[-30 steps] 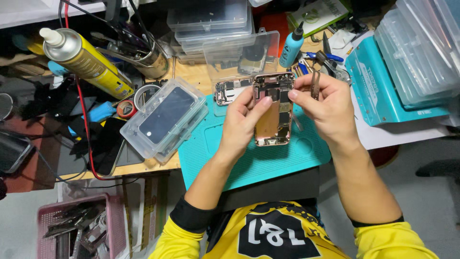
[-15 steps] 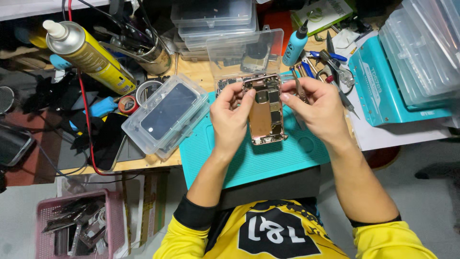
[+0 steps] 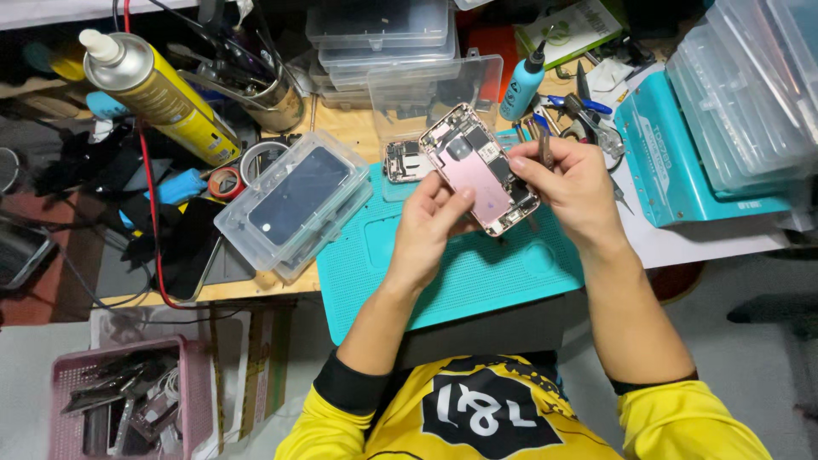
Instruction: The person works at a repair bench on a disassembled smartphone, holding the phone frame in one hand while using a screwdriver to unscrew and reposition internal components. They set the phone down, pick up small parts and tools, and continue driving screws along the phone's edge.
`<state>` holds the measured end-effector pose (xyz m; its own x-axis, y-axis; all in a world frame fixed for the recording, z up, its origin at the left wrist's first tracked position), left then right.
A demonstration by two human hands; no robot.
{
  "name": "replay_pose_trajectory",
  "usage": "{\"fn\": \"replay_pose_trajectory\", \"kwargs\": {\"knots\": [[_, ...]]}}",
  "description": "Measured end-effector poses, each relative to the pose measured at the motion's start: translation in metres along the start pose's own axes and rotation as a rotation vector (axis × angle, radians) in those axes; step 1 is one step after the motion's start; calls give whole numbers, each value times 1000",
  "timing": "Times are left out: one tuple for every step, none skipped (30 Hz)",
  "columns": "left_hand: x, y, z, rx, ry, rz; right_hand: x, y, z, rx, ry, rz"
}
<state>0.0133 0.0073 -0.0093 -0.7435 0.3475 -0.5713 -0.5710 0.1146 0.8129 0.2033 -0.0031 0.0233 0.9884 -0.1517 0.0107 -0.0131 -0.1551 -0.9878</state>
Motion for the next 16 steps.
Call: {"fn": "replay_pose_trajectory", "kwargs": {"knots": [[-2, -5, -4, -11, -17, 4, -1, 2, -1, 5, -8, -10], [-3, -9, -5, -26, -38, 11, -2, 3, 0, 17, -15, -18], [-3, -14, -5, -40, -59, 18, -3, 3, 1, 27, -22, -26], [1, -18, -8, -69, -32, 14, -4, 6, -1, 18, -47, -17], [3, -23, -8, -99, -7, 9, -3, 8, -3, 10, -69, -10], [6, -26, -7, -133, 14, 4, -3, 7, -3, 8, -91, -3], [7, -27, -5, -163, 23, -4, -3, 6, -3, 16, -84, -27], [7, -27, -4, -194, 32, -13, -4, 5, -5, 25, -78, -51], [8, -26, -4, -223, 44, -21, -5, 4, -7, 30, -72, -75], [7, -24, -4, -254, 48, 5, -6, 4, -9, 24, -75, -71], [6, -20, -4, -286, 51, 32, -6, 5, -11, 17, -77, -67], [4, -14, -4, -315, 55, 59, -7, 6, -12, 8, -78, -61], [1, -10, -4, -310, 56, 84, -7, 6, -14, 14, -63, -74], [-3, -4, -5, -304, 56, 113, -8, 8, -15, 20, -48, -83], [-7, 4, -4, -299, 56, 142, -8, 9, -15, 27, -33, -92], [-10, 14, -2, -299, 55, 141, -9, 9, -15, 34, -24, -76]]}}
Point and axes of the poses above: each hand's wrist, its own z-axis towards the middle knuckle, its own x-axis out of the back of the hand, y = z × x, the point moved 6 cm from there along z, towards the middle knuckle, and after that the axes turned 11 degrees about -x, right-handed, at the moved point
